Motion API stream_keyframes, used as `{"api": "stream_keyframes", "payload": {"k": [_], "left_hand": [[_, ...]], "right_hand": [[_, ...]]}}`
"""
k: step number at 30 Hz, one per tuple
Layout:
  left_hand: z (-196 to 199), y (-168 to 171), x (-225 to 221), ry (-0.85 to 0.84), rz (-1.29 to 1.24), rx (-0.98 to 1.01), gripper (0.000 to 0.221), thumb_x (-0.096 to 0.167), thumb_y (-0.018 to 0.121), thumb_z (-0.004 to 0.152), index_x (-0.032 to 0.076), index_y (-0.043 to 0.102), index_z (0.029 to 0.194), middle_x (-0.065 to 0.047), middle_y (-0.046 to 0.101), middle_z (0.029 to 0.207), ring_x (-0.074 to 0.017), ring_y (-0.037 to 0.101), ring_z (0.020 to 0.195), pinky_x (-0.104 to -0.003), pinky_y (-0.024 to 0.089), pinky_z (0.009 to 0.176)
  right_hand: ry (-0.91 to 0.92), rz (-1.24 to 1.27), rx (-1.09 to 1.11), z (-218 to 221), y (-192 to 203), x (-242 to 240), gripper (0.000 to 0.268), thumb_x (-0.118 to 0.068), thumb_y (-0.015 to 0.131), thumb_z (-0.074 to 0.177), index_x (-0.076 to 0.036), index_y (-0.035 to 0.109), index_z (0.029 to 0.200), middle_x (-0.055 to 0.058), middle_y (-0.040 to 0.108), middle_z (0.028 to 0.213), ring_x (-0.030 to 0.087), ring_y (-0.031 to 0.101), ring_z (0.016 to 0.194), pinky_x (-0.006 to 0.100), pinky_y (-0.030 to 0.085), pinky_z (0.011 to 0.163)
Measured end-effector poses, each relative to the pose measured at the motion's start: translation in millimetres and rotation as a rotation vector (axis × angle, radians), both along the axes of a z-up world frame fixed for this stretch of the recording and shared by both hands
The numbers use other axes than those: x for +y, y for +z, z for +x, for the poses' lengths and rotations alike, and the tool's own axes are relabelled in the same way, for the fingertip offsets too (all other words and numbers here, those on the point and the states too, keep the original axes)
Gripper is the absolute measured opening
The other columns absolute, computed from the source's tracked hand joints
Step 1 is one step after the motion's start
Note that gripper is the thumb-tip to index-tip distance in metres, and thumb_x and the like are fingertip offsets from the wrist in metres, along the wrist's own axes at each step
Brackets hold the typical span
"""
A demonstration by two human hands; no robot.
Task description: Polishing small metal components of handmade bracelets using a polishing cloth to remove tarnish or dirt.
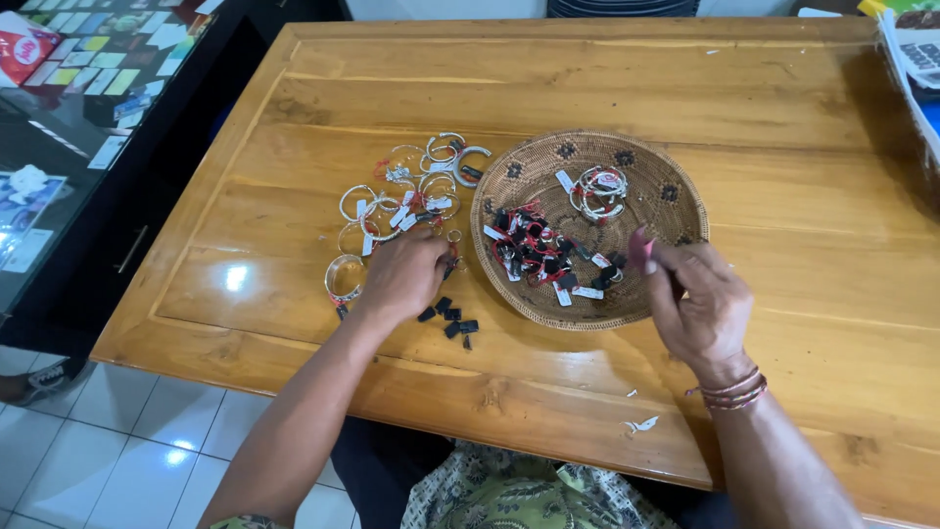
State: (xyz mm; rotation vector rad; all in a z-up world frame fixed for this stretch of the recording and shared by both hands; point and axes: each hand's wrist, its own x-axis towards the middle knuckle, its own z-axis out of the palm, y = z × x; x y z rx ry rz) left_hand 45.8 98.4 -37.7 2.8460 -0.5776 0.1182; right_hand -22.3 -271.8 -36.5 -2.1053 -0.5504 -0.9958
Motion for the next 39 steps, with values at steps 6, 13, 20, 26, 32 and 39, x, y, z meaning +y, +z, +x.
{"api": "stream_keyframes", "payload": {"k": [6, 13, 20, 26, 32, 39], "left_hand": [[3, 28, -52, -0.226, -0.223, -0.182, 0.013, 0.017, 0.065, 0.095, 0.014, 0.073, 0.105, -0.007, 0.068, 0.097, -0.0307, 0.068, 0.101, -0.042, 0.057, 0.084], [11, 30, -127, -0.413, -0.132, -0.005, 0.019, 0.022, 0.079, 0.083, 0.012, 0.075, 0.099, -0.011, 0.071, 0.096, -0.0334, 0.067, 0.102, -0.046, 0.055, 0.089], [18, 16, -155, -0.483, -0.101, -0.005, 0.021, 0.029, 0.077, 0.079, 0.008, 0.075, 0.079, -0.014, 0.066, 0.090, -0.0369, 0.064, 0.093, -0.049, 0.057, 0.077], [35, -21, -188, -0.482, -0.072, 0.080, 0.019, 0.026, 0.075, 0.082, 0.010, 0.078, 0.092, -0.012, 0.067, 0.087, -0.0340, 0.067, 0.090, -0.046, 0.059, 0.074], [27, 19, -185, -0.415, -0.375, 0.213, 0.019, 0.026, 0.074, 0.086, 0.009, 0.077, 0.095, -0.013, 0.073, 0.082, -0.0354, 0.074, 0.084, -0.045, 0.058, 0.073], [20, 14, -169, -0.360, -1.014, 0.611, 0.023, 0.016, 0.076, 0.090, -0.001, 0.074, 0.105, -0.011, 0.074, 0.080, -0.0157, 0.066, 0.068, -0.029, 0.055, 0.067]], "right_hand": [[-0.039, -0.006, 0.010, 1, 4, 1, 0.014, -0.001, 0.070, 0.096, -0.002, 0.079, 0.106, 0.015, 0.068, 0.088, 0.036, 0.070, 0.077, 0.042, 0.055, 0.065], [-0.088, -0.030, 0.010, 4, 1, -2, 0.011, -0.006, 0.073, 0.095, -0.006, 0.080, 0.104, 0.013, 0.069, 0.087, 0.037, 0.070, 0.078, 0.043, 0.056, 0.063], [-0.144, -0.072, -0.021, 8, 3, -9, 0.012, -0.007, 0.074, 0.093, -0.009, 0.081, 0.102, 0.009, 0.069, 0.086, 0.032, 0.070, 0.071, 0.040, 0.057, 0.060], [-0.161, -0.103, -0.014, 10, 4, -10, 0.013, -0.009, 0.073, 0.092, -0.010, 0.080, 0.103, 0.007, 0.069, 0.085, 0.031, 0.071, 0.071, 0.041, 0.058, 0.059], [-0.077, 0.034, 0.177, 4, 17, -11, 0.012, -0.009, 0.061, 0.098, -0.006, 0.071, 0.103, 0.015, 0.067, 0.092, 0.041, 0.070, 0.080, 0.049, 0.056, 0.064], [-0.067, -0.061, 0.244, 5, 7, -12, 0.021, -0.022, 0.070, 0.096, -0.007, 0.062, 0.108, 0.017, 0.067, 0.078, 0.044, 0.069, 0.073, 0.052, 0.054, 0.059]]}}
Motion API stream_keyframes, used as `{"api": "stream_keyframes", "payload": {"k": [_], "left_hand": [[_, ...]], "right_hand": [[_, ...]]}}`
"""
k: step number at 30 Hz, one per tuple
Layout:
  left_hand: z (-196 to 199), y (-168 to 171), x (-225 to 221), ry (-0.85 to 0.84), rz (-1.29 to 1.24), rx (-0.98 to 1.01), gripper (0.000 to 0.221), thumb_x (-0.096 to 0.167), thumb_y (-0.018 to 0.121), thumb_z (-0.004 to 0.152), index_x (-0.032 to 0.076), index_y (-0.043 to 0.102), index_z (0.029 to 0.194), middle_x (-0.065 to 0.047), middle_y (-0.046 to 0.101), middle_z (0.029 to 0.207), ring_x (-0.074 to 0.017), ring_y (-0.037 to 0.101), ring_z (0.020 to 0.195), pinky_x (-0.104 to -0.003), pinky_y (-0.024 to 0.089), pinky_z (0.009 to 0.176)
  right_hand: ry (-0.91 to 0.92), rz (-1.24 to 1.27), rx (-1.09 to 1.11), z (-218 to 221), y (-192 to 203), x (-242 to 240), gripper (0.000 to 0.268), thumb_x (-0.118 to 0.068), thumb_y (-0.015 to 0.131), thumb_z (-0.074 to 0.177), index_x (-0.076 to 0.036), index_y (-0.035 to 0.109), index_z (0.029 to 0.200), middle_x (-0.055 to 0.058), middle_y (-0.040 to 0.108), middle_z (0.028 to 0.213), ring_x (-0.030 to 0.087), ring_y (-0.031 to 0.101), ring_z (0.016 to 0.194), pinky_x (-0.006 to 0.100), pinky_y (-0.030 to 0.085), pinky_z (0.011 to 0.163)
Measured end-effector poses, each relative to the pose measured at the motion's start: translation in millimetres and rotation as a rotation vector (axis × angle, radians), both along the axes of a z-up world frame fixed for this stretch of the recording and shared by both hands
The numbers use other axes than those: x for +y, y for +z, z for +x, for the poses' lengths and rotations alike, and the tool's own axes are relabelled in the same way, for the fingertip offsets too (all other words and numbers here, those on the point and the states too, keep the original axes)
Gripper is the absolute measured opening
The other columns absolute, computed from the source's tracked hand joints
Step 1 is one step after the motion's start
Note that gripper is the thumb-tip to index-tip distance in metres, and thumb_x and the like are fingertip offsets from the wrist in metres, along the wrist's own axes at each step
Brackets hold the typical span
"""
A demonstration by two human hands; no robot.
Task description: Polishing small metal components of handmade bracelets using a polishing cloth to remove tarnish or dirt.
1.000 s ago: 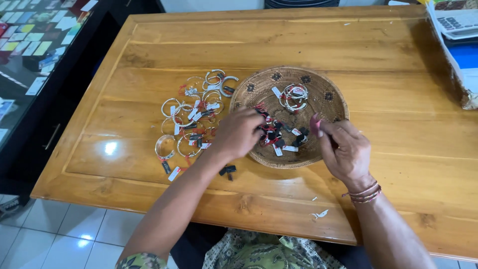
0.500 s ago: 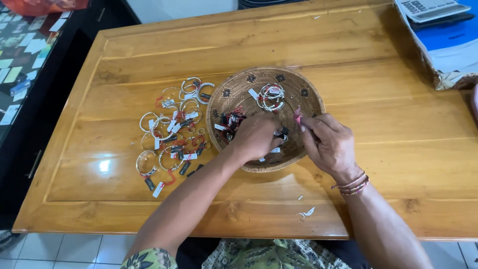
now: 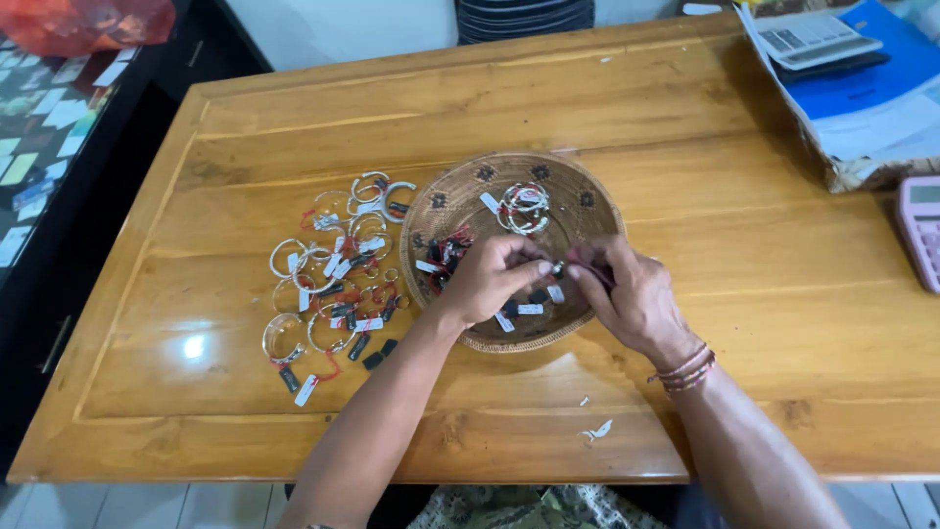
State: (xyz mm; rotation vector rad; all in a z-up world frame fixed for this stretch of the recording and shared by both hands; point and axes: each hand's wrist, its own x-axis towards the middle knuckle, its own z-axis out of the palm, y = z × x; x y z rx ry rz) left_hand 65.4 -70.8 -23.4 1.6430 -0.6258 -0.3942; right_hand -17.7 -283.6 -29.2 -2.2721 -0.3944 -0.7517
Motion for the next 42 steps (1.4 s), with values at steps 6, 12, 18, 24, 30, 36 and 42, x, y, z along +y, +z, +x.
{"api": "stream_keyframes", "payload": {"k": [6, 12, 18, 24, 30, 36, 42], "left_hand": [[4, -18, -3, -0.097, -0.100, 0.188, 0.016, 0.012, 0.070, 0.098, -0.003, 0.070, 0.103, -0.013, 0.074, 0.082, -0.0099, 0.065, 0.066, -0.017, 0.049, 0.047], [-4, 1, -3, 0.124, -0.139, 0.077, 0.018, 0.013, 0.068, 0.100, -0.004, 0.071, 0.105, -0.015, 0.075, 0.082, -0.0143, 0.067, 0.066, -0.021, 0.052, 0.046], [-23, 44, 51, 0.273, -0.077, -0.318, 0.018, 0.019, 0.072, 0.096, 0.003, 0.075, 0.104, -0.010, 0.075, 0.077, -0.0113, 0.069, 0.064, -0.021, 0.051, 0.050], [-89, 47, 120, 0.339, 0.198, -0.274, 0.022, 0.010, 0.068, 0.095, 0.000, 0.075, 0.114, -0.018, 0.078, 0.087, -0.0173, 0.066, 0.066, -0.028, 0.050, 0.054], [-101, 1, 139, 0.465, 0.498, -0.247, 0.010, 0.013, 0.074, 0.088, 0.009, 0.076, 0.098, -0.012, 0.080, 0.088, -0.0283, 0.076, 0.085, -0.037, 0.059, 0.071], [-75, -45, 143, 0.401, 0.856, -0.427, 0.012, 0.020, 0.075, 0.086, 0.009, 0.078, 0.087, -0.015, 0.070, 0.089, -0.0351, 0.068, 0.090, -0.042, 0.056, 0.075], [-89, -3, 120, 0.586, 0.573, -0.517, 0.013, 0.025, 0.073, 0.092, 0.017, 0.077, 0.101, -0.006, 0.072, 0.091, -0.0257, 0.073, 0.087, -0.036, 0.059, 0.071]], "right_hand": [[0.036, -0.131, -0.183, 3, 0, 7, 0.012, -0.022, 0.076, 0.092, -0.015, 0.078, 0.101, 0.006, 0.069, 0.083, 0.032, 0.071, 0.069, 0.042, 0.059, 0.059], [0.118, -0.071, -0.185, 2, 6, 11, 0.010, -0.021, 0.074, 0.093, -0.017, 0.081, 0.100, 0.003, 0.066, 0.080, 0.030, 0.070, 0.069, 0.040, 0.059, 0.058], [0.076, -0.117, -0.184, 0, -2, 8, 0.012, -0.018, 0.076, 0.093, -0.013, 0.080, 0.102, 0.007, 0.067, 0.083, 0.033, 0.070, 0.072, 0.042, 0.059, 0.060], [-0.013, -0.259, -0.266, -1, -6, 2, 0.013, -0.024, 0.076, 0.095, -0.019, 0.081, 0.106, 0.001, 0.067, 0.085, 0.023, 0.070, 0.070, 0.035, 0.060, 0.064], [-0.044, -0.243, -0.252, 1, -11, 6, 0.011, -0.026, 0.074, 0.099, -0.023, 0.081, 0.107, -0.001, 0.066, 0.084, 0.023, 0.070, 0.072, 0.036, 0.060, 0.065], [-0.060, -0.196, -0.244, 4, -15, 4, 0.012, -0.026, 0.076, 0.097, -0.025, 0.081, 0.107, -0.002, 0.067, 0.084, 0.022, 0.070, 0.071, 0.034, 0.060, 0.063], [-0.047, 0.092, -0.013, -7, 4, 15, 0.014, -0.018, 0.076, 0.096, -0.019, 0.083, 0.107, 0.003, 0.066, 0.070, 0.024, 0.068, 0.059, 0.034, 0.056, 0.057]]}}
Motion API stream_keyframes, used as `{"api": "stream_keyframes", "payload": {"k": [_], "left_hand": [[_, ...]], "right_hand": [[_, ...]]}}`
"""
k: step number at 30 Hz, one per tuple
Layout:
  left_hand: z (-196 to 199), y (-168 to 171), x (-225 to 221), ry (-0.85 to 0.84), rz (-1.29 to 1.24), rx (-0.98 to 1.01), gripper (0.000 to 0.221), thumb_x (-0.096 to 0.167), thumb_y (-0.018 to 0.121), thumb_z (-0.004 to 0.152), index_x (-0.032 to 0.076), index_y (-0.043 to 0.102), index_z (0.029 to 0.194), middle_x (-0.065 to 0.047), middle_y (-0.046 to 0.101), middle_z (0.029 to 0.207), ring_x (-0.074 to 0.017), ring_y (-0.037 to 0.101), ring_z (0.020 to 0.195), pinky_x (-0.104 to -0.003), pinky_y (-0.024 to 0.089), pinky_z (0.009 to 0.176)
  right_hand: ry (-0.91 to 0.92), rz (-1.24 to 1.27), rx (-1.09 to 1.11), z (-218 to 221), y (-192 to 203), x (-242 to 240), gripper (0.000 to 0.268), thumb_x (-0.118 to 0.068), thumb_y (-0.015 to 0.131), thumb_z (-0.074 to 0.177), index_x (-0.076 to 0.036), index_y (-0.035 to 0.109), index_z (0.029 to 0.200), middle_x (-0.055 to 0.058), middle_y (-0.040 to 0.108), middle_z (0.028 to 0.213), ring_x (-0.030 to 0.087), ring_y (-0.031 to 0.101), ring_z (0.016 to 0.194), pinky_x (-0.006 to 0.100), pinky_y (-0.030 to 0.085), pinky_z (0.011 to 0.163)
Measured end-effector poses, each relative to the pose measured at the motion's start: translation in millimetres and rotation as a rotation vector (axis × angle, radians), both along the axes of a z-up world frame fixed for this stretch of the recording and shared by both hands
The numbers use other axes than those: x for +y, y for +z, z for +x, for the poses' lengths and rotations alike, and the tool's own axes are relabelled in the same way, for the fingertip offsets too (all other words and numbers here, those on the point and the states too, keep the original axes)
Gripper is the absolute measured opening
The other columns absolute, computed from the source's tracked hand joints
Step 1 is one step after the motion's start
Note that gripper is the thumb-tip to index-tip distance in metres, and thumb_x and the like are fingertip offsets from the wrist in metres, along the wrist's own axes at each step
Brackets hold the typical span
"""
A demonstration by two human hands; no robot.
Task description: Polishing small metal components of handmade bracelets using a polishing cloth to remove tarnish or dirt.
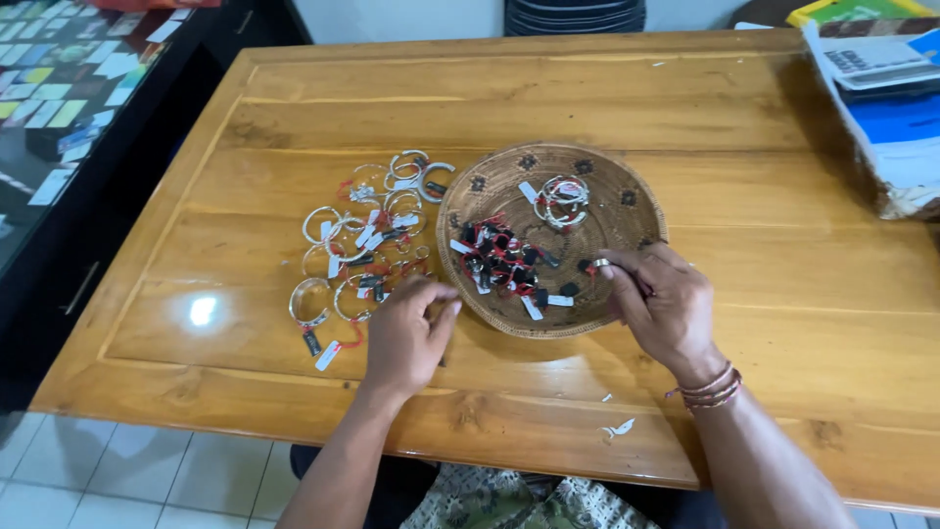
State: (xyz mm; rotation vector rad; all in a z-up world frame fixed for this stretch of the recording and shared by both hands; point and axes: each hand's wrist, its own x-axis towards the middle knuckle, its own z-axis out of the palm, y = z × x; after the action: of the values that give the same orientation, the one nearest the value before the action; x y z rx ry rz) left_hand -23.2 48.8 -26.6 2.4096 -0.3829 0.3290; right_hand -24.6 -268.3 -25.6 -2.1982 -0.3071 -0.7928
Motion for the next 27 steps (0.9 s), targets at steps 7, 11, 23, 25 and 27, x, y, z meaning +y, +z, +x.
{"api": "stream_keyframes", "payload": {"k": [7, 11, 23, 25, 27], "left_hand": [[45, 27, -91, -0.486, -0.498, 0.016, 0.050, 0.031, 0.075, 0.094, 0.002, 0.064, 0.133, -0.028, 0.074, 0.107, -0.0321, 0.076, 0.075, -0.038, 0.060, 0.056], [64, 19, -115, -0.528, -0.490, 0.212, 0.034, 0.015, 0.078, 0.086, 0.005, 0.074, 0.119, -0.011, 0.078, 0.083, -0.0143, 0.068, 0.063, -0.026, 0.053, 0.056], [66, 21, -121, -0.607, -0.631, 0.225, 0.009, 0.004, 0.074, 0.089, -0.003, 0.076, 0.094, -0.015, 0.074, 0.070, -0.0143, 0.063, 0.056, -0.025, 0.047, 0.049], [57, 13, -121, -0.594, -0.698, 0.234, 0.010, 0.002, 0.076, 0.087, -0.004, 0.076, 0.095, -0.013, 0.075, 0.071, -0.0124, 0.065, 0.057, -0.024, 0.049, 0.050], [53, 6, -122, -0.576, -0.808, 0.369, 0.006, 0.006, 0.078, 0.090, 0.006, 0.072, 0.091, -0.005, 0.073, 0.079, -0.0086, 0.064, 0.067, -0.023, 0.054, 0.059]], "right_hand": [[0.171, 0.601, 0.404, 9, 12, 27, 0.014, -0.008, 0.068, 0.093, 0.001, 0.078, 0.097, 0.017, 0.061, 0.045, 0.023, 0.063, 0.036, 0.030, 0.055, 0.041], [0.145, 0.530, 0.403, 14, 20, 22, 0.010, -0.012, 0.076, 0.090, -0.007, 0.083, 0.094, 0.015, 0.065, 0.051, 0.016, 0.061, 0.046, 0.028, 0.051, 0.047], [0.023, 0.189, 0.151, 11, 9, 10, 0.018, -0.018, 0.076, 0.090, -0.016, 0.085, 0.106, 0.014, 0.064, 0.068, 0.027, 0.066, 0.061, 0.039, 0.055, 0.063], [0.040, 0.190, 0.132, 8, 6, 11, 0.019, -0.019, 0.073, 0.093, -0.018, 0.086, 0.107, 0.011, 0.064, 0.070, 0.026, 0.068, 0.063, 0.037, 0.056, 0.064], [0.097, 0.058, 0.014, 5, 4, 11, 0.022, -0.013, 0.067, 0.096, -0.013, 0.077, 0.115, 0.000, 0.064, 0.078, 0.014, 0.061, 0.067, 0.029, 0.047, 0.059]]}}
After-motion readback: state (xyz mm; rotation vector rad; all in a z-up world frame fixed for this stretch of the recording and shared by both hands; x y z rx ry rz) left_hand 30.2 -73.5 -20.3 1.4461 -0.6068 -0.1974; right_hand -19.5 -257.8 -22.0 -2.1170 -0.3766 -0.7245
